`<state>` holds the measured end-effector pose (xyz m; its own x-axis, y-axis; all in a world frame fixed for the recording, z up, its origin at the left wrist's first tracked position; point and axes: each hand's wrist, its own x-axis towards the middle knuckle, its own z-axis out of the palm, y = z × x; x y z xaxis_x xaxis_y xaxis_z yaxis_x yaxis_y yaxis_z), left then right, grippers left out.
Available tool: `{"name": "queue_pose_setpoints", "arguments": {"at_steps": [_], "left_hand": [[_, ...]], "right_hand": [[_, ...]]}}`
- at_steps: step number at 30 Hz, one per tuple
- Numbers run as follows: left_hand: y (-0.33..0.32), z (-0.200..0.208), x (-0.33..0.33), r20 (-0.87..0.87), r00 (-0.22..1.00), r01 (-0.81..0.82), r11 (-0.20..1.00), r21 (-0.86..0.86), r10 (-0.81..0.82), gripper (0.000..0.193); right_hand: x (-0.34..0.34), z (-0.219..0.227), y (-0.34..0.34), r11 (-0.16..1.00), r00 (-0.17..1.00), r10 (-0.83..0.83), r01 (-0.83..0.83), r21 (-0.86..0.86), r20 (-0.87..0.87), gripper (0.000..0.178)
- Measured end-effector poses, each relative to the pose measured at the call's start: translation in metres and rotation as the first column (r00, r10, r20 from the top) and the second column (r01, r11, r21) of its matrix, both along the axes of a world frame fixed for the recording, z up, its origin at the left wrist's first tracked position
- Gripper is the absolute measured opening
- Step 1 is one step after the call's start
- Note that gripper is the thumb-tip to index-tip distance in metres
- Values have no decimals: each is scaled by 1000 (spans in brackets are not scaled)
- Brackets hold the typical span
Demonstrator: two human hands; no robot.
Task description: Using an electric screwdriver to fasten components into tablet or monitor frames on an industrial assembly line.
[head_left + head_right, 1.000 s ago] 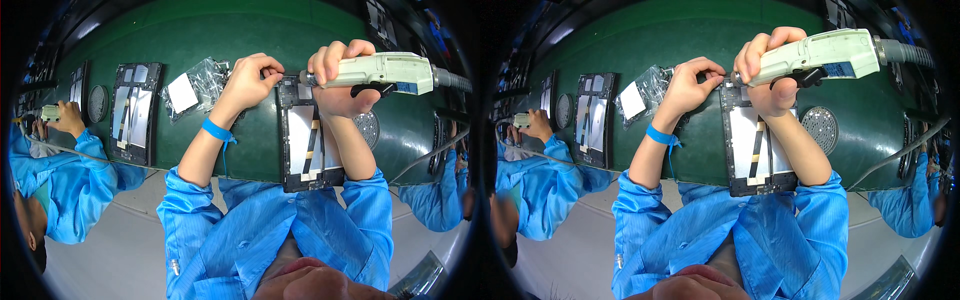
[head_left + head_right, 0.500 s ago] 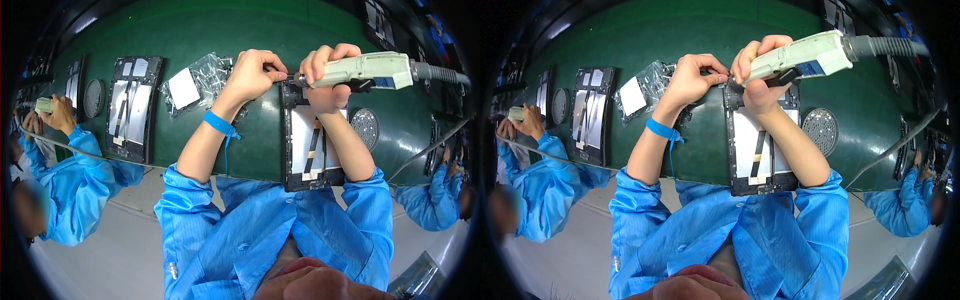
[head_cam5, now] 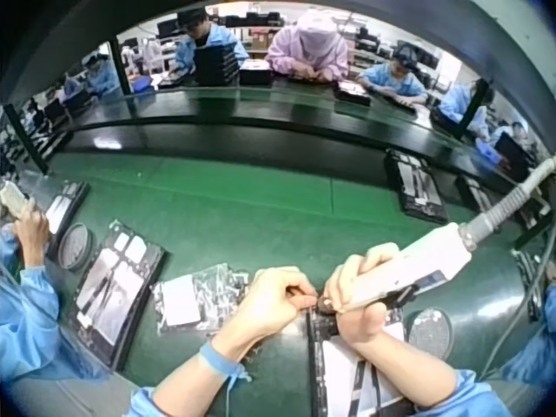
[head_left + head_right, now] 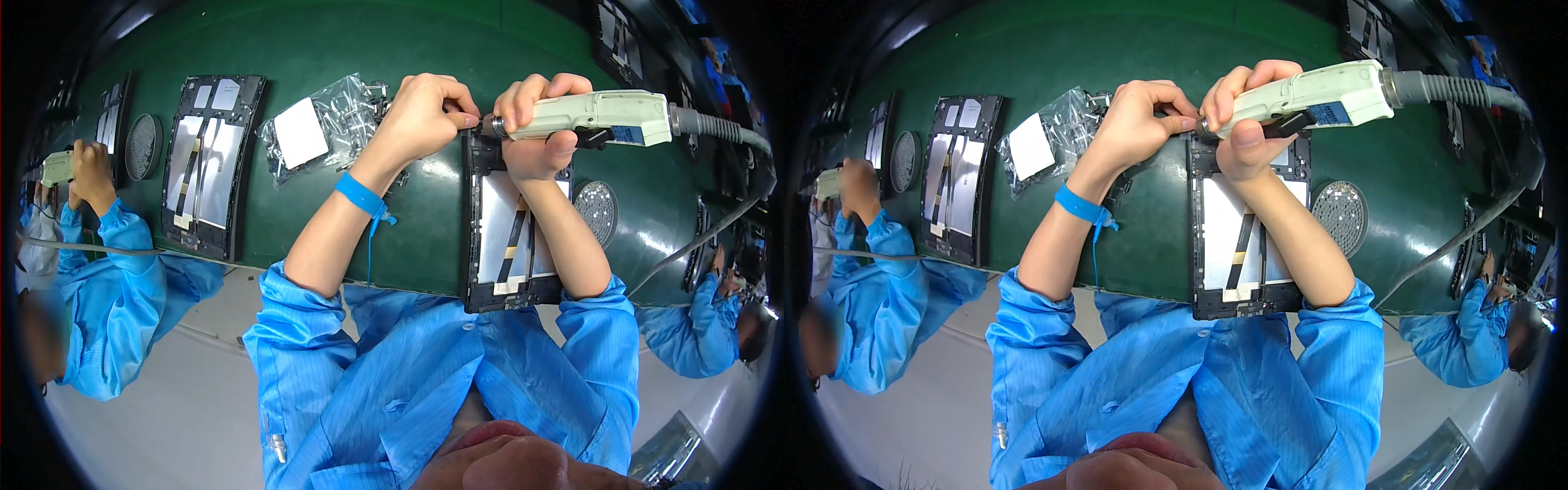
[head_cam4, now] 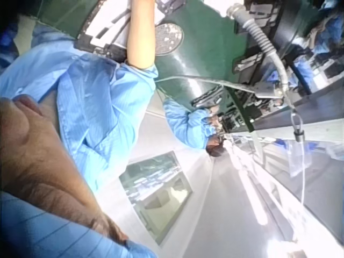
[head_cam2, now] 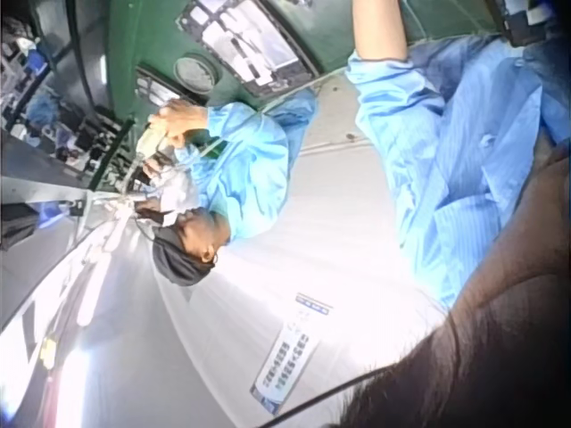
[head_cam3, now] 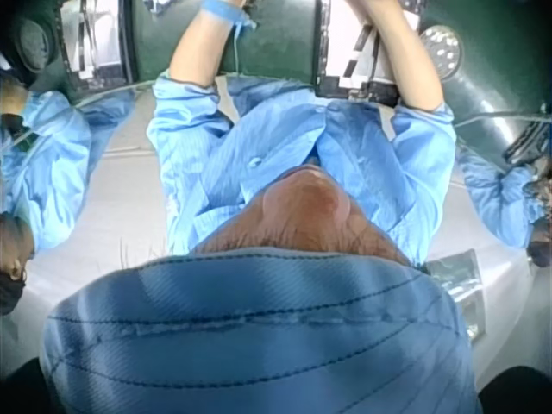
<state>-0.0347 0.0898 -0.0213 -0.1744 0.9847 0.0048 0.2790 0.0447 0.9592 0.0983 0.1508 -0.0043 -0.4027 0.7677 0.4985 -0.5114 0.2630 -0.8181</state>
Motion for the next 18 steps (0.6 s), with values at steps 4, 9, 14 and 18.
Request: {"name": "queue_pose_setpoints", "arguments": {"at_steps": [4, 9, 14, 18], "left_hand": [[0, 1, 0, 1, 1000, -7, 1000, -9, 7, 7], [0, 2, 1, -8, 1000, -8, 1000, 0, 8, 7], [-1, 3, 1, -17, 1000, -11, 1000, 0, 11, 8], [0, 3, 2, -23, 999, -27, 999, 44, 28, 8]], "right_hand": [[-1, -2, 2, 1000, 1000, 6, -6, 1, 0, 64], [-5, -3, 3, 996, 978, 82, -88, -20, -194, 60], [-2, 1, 0, 996, 991, 89, -90, 1, -95, 58], [-4, -4, 4, 990, 982, 140, -140, 12, -127, 51]]}}
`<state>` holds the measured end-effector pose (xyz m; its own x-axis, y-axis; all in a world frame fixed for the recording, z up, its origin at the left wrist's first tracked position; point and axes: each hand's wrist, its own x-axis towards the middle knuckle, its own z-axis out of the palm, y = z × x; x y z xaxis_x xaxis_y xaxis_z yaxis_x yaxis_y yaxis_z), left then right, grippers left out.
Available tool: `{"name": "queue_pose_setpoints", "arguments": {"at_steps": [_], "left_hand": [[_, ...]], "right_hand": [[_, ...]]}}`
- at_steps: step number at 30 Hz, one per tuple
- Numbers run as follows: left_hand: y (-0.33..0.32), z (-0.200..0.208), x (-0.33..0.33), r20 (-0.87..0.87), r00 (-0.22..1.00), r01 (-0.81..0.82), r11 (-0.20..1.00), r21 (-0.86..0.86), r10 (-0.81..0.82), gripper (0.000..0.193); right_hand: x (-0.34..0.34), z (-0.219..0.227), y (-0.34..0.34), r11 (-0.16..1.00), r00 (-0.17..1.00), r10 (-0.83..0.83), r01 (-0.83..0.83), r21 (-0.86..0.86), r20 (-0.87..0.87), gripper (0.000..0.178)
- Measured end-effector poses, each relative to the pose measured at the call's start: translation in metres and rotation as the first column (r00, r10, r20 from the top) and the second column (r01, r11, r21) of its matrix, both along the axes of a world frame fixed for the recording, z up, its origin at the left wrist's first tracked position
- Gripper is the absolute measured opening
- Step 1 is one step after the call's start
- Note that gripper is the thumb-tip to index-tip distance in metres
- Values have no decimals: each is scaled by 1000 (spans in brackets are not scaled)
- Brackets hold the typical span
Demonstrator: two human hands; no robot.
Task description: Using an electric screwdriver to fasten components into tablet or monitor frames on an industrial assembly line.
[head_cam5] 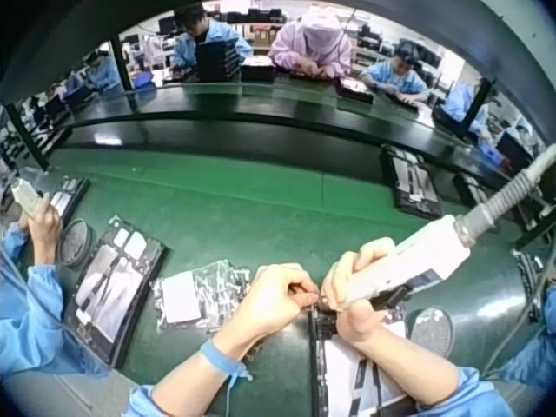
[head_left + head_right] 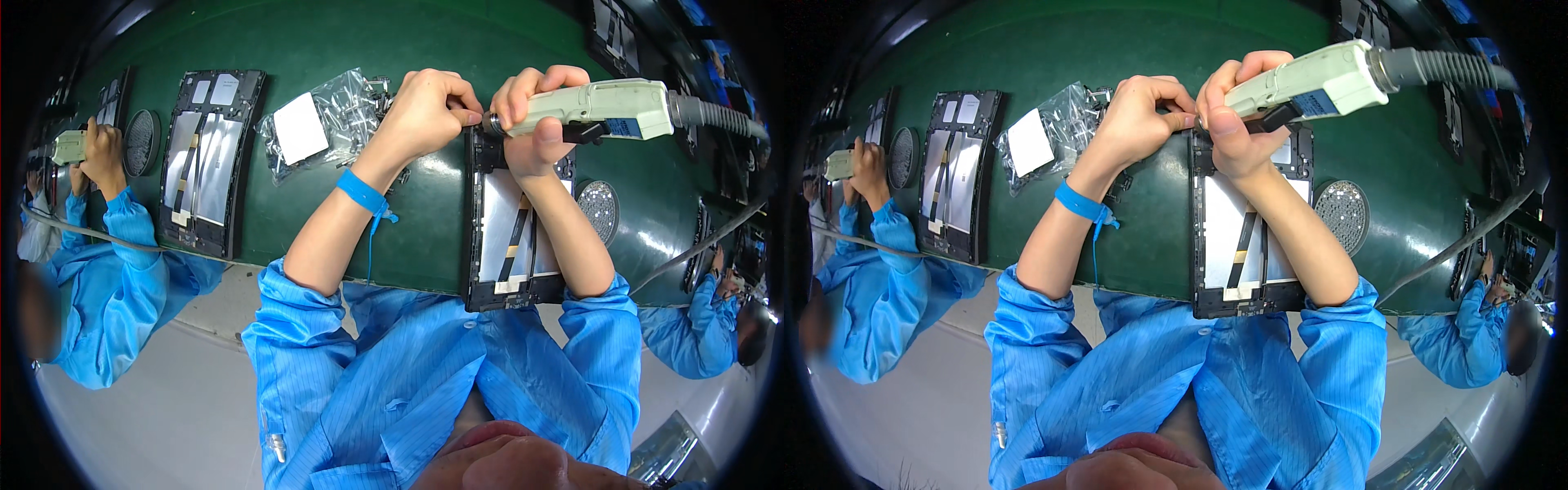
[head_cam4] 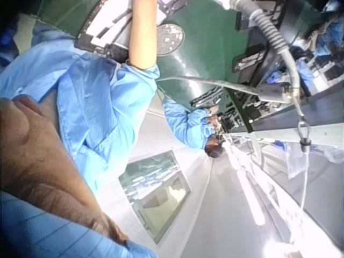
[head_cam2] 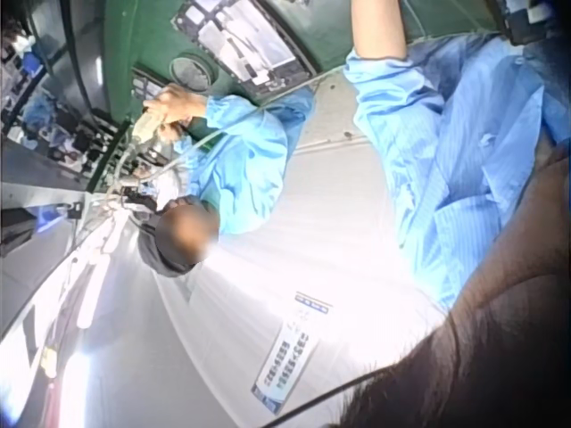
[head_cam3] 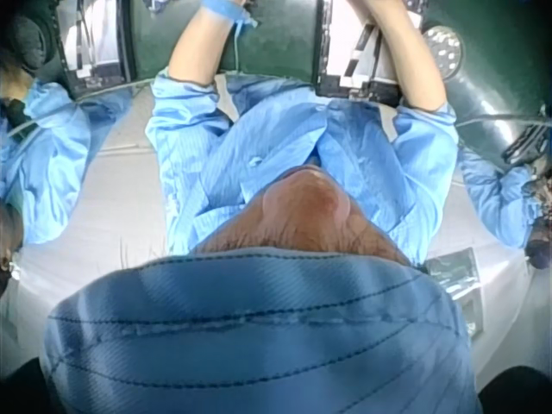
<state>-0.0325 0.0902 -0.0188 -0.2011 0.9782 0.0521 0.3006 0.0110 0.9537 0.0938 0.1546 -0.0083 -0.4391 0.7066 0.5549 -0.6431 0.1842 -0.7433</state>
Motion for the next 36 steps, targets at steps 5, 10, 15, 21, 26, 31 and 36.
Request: {"name": "queue_pose_setpoints", "arguments": {"at_steps": [5, 10, 15, 21, 26, 31, 36], "left_hand": [[0, 4, 0, -28, 1000, -4, 1000, -11, 4, 9], [-1, 7, 1, -32, 999, -19, 999, -41, 18, 9], [-1, 2, 1, -41, 999, -33, 999, 13, 34, 10], [0, 7, 1, -114, 993, -20, 1000, 22, 22, 9], [-1, 11, 0, -209, 978, -21, 999, 30, 27, 9], [-2, 15, 0, -247, 967, -35, 995, 93, 57, 10], [-33, 39, 23, -533, 827, 77, 904, 421, 178, 12]], "right_hand": [[-2, -1, -1, 997, 997, -59, 58, 41, 45, 45], [-3, -1, 0, 993, 993, -106, 102, 61, 55, 42], [-5, -7, 0, 988, 987, -137, 130, 89, 84, 40], [-9, -6, -6, 978, 979, -192, 185, 95, 73, 35], [-11, -7, -5, 975, 970, -216, 209, 75, 112, 34], [8, 27, 13, 992, 977, -119, 112, -53, -174, 35], [89, 91, 56, 988, 974, -18, 52, 147, -224, 54]]}}
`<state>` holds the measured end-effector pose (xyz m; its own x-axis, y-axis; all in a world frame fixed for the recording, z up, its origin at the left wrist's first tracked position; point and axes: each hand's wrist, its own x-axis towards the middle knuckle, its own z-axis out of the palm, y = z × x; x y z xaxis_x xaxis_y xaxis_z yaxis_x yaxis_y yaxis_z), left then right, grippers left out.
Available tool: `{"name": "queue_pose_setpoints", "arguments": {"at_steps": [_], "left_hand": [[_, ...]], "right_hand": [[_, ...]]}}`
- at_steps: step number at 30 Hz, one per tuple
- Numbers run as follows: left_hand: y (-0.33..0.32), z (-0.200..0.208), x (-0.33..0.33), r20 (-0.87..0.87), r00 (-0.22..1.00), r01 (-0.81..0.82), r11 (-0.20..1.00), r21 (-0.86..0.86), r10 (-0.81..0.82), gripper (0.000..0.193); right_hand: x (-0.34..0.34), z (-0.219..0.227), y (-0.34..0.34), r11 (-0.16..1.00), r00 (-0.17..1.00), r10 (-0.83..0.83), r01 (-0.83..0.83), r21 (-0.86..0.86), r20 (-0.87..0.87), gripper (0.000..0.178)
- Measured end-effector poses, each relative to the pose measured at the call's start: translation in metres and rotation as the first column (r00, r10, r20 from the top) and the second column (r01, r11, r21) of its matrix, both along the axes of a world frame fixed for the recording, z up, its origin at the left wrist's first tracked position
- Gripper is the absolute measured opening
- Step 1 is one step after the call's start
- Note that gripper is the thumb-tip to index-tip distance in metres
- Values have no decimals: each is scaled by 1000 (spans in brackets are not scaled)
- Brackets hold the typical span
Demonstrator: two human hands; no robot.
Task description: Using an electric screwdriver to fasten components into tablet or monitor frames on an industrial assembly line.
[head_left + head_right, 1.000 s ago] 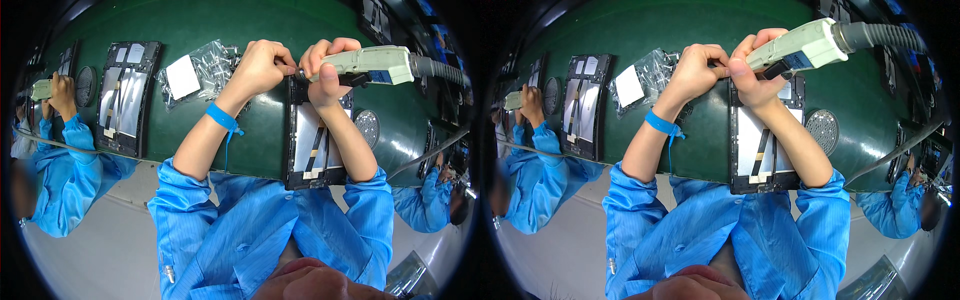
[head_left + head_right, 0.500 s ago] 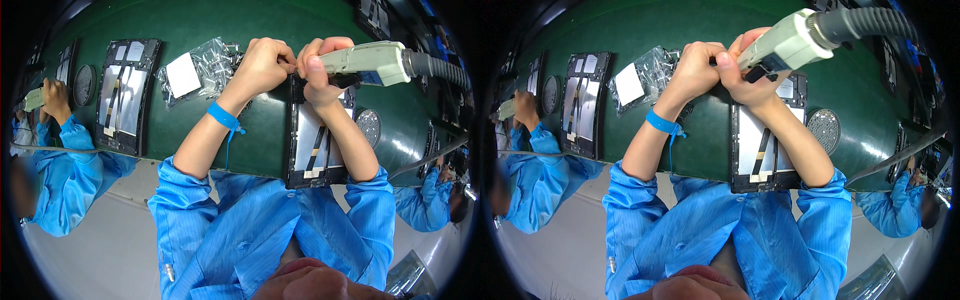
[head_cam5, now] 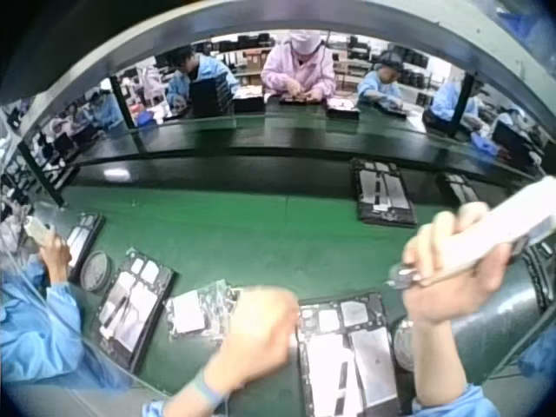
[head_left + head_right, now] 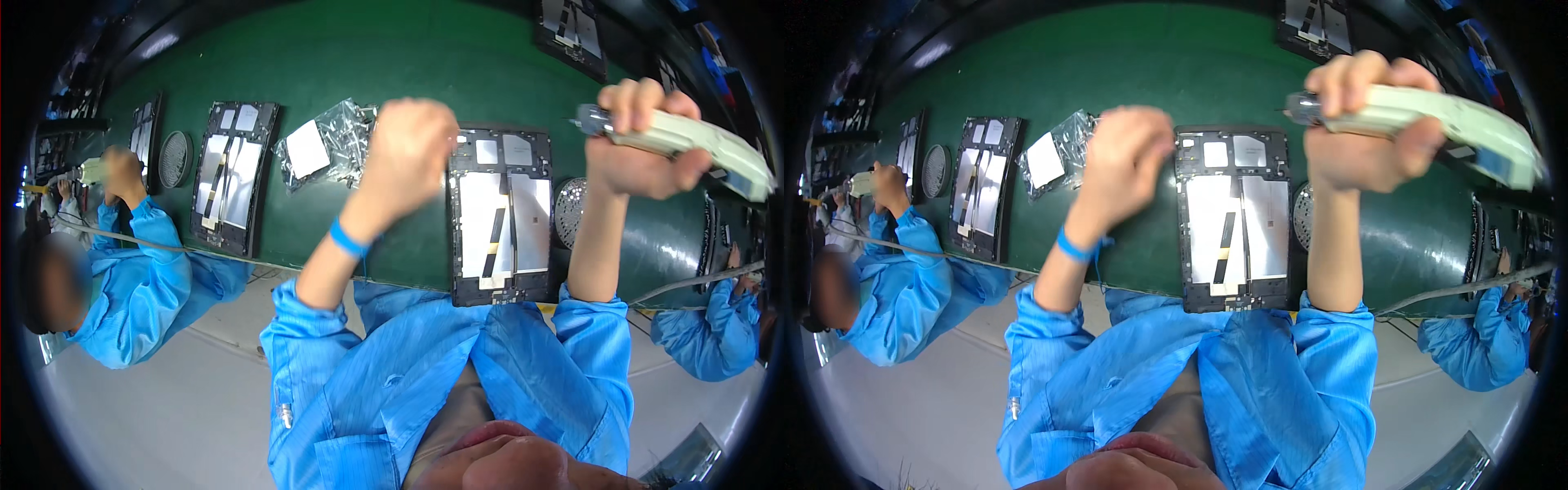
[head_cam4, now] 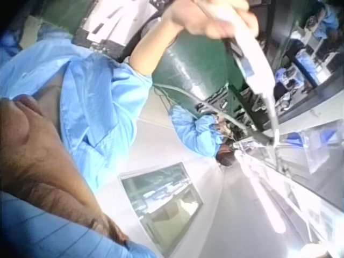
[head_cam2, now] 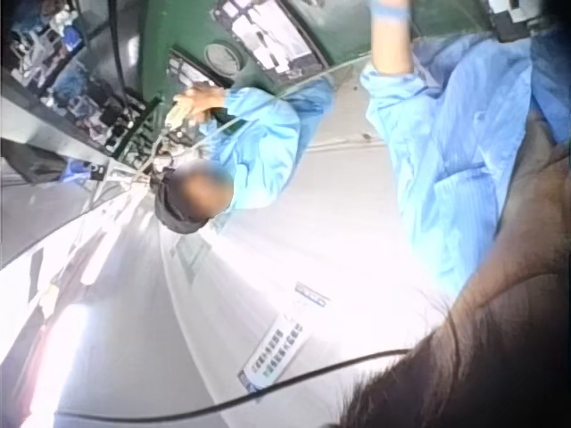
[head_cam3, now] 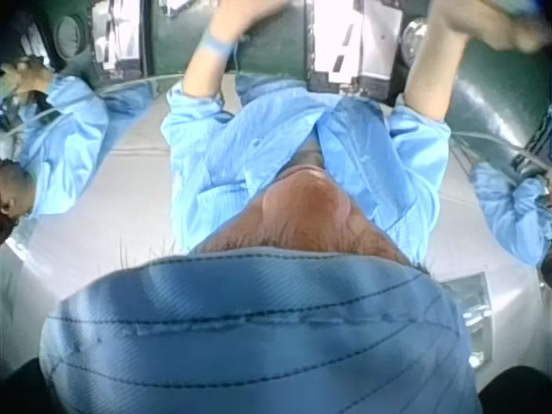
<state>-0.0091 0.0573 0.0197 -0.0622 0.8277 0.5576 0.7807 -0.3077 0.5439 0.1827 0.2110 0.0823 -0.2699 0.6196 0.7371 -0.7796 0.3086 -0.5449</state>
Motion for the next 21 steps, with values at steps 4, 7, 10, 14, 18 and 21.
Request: {"name": "queue_pose_setpoints", "arguments": {"at_steps": [4, 7, 10, 14, 18, 21], "left_hand": [[-84, 11, 105, -39, 956, 273, 930, -245, -291, 26], [-111, -22, 134, -176, 931, 290, 940, -179, -320, 30], [-107, -30, 136, -203, 934, 255, 946, -201, -295, 38], [-77, -28, 119, -170, 971, 117, 956, -270, -167, 48], [-24, -20, 90, -207, 978, -34, 970, -240, -17, 48], [25, -19, 58, -290, 948, -167, 980, -103, 131, 47]], "right_hand": [[49, 25, 10, 1000, 999, -20, 19, -15, -45, 65], [64, 36, 16, 993, 992, -94, 88, -78, -86, 63], [80, 43, 21, 981, 983, -142, 124, -147, -119, 60], [90, 48, 21, 964, 969, -203, 172, -203, -142, 57], [100, 58, 13, 944, 937, -295, 256, -209, -185, 54], [104, 62, 11, 945, 930, -301, 261, -199, -209, 54]]}}
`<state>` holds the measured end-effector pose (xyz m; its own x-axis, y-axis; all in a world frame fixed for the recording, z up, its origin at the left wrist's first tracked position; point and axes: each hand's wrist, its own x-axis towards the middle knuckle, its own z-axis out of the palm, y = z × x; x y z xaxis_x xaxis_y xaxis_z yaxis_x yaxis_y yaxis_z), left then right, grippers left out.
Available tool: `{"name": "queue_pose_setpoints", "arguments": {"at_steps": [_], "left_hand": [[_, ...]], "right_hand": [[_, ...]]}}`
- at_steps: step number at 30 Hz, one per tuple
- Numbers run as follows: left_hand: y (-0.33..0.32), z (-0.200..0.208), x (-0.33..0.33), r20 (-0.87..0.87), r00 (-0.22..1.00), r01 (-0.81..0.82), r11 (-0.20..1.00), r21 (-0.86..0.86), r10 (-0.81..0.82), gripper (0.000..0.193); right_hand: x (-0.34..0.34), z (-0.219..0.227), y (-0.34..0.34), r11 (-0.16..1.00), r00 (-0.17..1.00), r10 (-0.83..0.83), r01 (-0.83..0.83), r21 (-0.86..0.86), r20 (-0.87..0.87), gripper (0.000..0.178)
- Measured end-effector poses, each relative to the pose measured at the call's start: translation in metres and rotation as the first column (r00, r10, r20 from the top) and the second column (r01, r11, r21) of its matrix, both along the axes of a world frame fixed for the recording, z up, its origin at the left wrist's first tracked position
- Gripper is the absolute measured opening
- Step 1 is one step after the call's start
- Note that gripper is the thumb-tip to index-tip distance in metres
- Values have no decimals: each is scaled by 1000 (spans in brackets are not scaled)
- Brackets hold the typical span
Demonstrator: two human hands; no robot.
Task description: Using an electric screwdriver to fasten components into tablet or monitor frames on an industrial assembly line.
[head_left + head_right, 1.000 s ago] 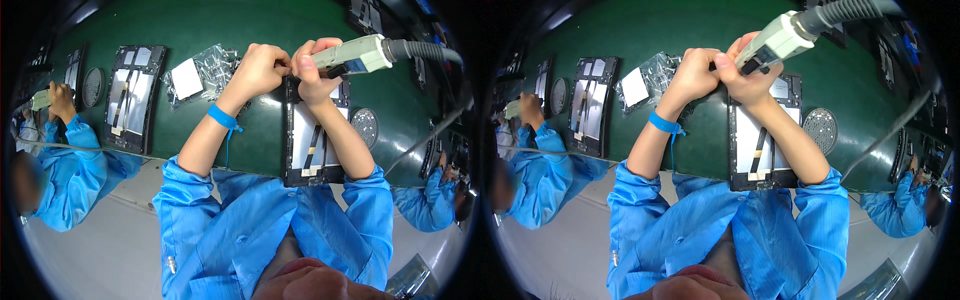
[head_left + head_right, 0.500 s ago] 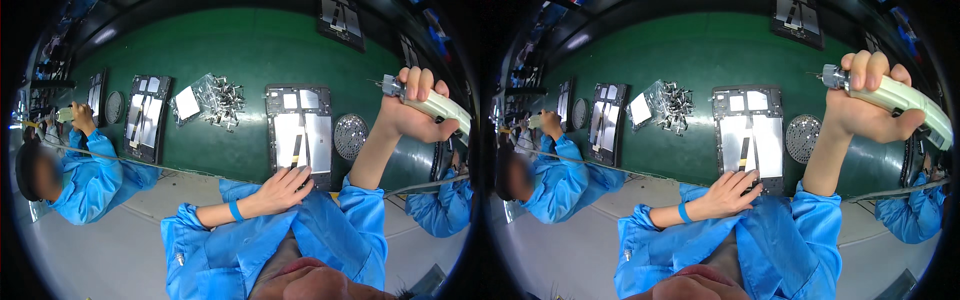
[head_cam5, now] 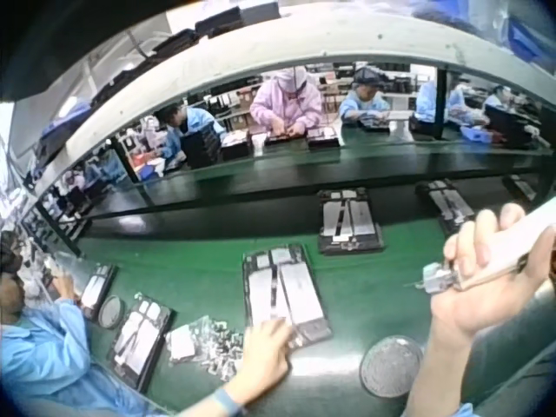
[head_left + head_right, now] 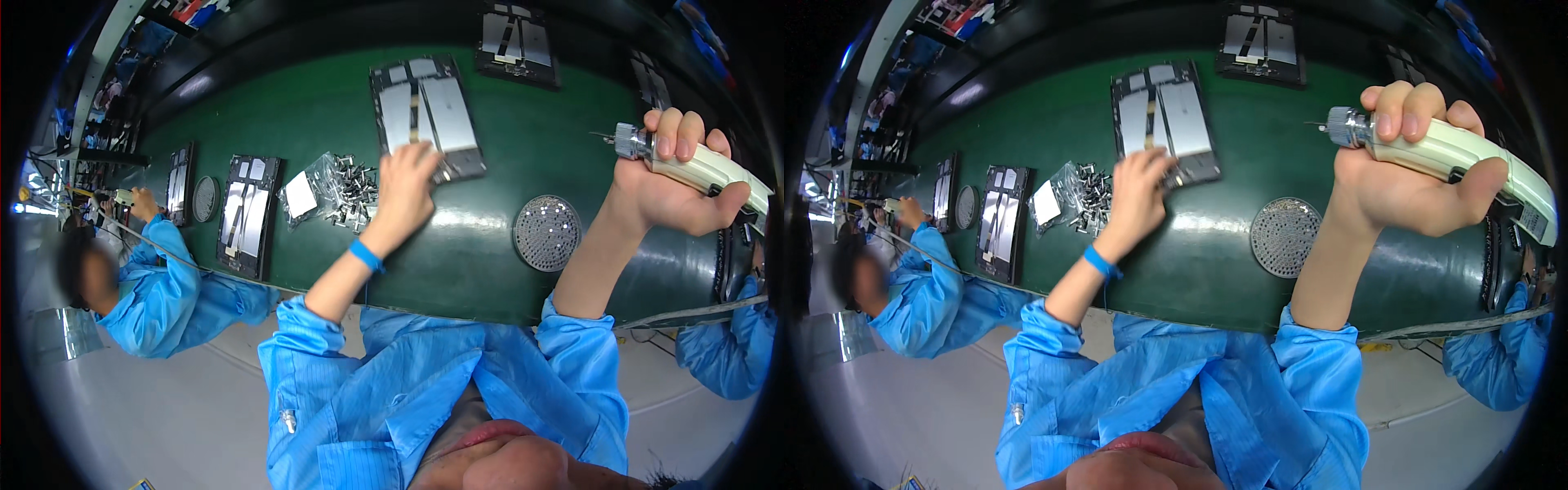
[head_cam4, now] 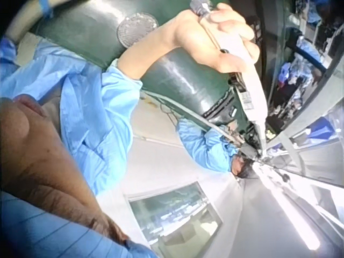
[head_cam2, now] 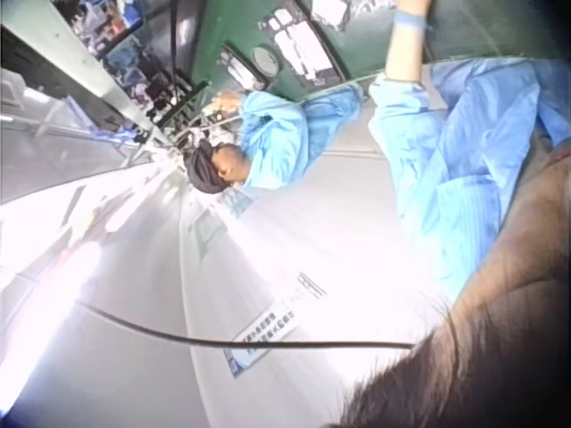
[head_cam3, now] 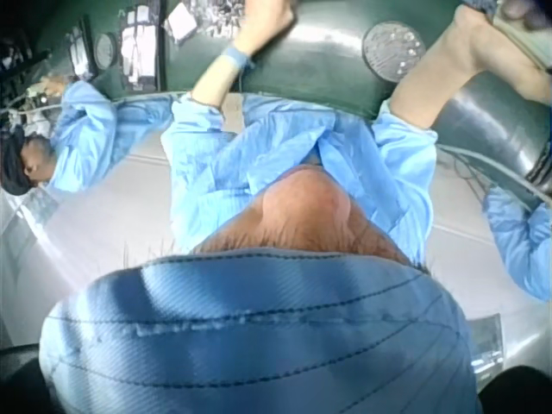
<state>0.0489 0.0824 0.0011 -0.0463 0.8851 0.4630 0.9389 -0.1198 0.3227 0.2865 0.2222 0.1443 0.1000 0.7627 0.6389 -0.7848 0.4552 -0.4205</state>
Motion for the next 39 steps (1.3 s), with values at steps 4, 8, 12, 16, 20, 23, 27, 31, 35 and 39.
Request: {"name": "queue_pose_setpoints", "arguments": {"at_steps": [4, 8, 12, 16, 20, 23, 27, 31, 35, 39], "left_hand": [[68, 11, -30, -161, 967, -206, 978, -22, 200, 40], [128, 7, -56, -334, 881, -350, 937, 14, 334, 34], [166, 5, -61, -444, 718, -551, 828, 108, 535, 27], [195, 18, -16, -319, 874, -370, 928, 50, 366, 32], [246, 4, 0, 281, 808, -431, 844, -319, 518, 61], [269, 6, -7, 209, 802, -439, 790, -427, 559, 64], [290, 21, 11, 248, 697, -385, 643, -662, 672, 53], [298, -6, -15, 564, 447, -233, 699, -676, 694, 50], [269, 7, 19, 774, 437, -210, 888, -409, 459, 29], [169, 48, 19, 913, 319, -34, 966, -258, 255, 36]], "right_hand": [[4, 7, -4, 999, 1000, -9, 8, 39, 8, 53], [5, 8, -2, 994, 999, -29, 27, 105, 16, 52], [11, 8, 2, 990, 999, -38, 35, 135, 15, 53], [26, 14, 3, 994, 999, -53, 52, 99, 3, 53], [28, 21, -2, 997, 996, -82, 82, 6, -29, 52], [31, 18, 0, 997, 998, -68, 69, 25, -19, 51], [36, 21, -4, 997, 997, -78, 78, 4, -22, 51], [21, 24, -11, 994, 994, 91, -88, 58, -56, 51], [20, 10, -4, 985, 987, 150, -145, 91, -51, 56], [27, -29, 0, 961, 974, 212, -223, 164, 82, 63]]}}
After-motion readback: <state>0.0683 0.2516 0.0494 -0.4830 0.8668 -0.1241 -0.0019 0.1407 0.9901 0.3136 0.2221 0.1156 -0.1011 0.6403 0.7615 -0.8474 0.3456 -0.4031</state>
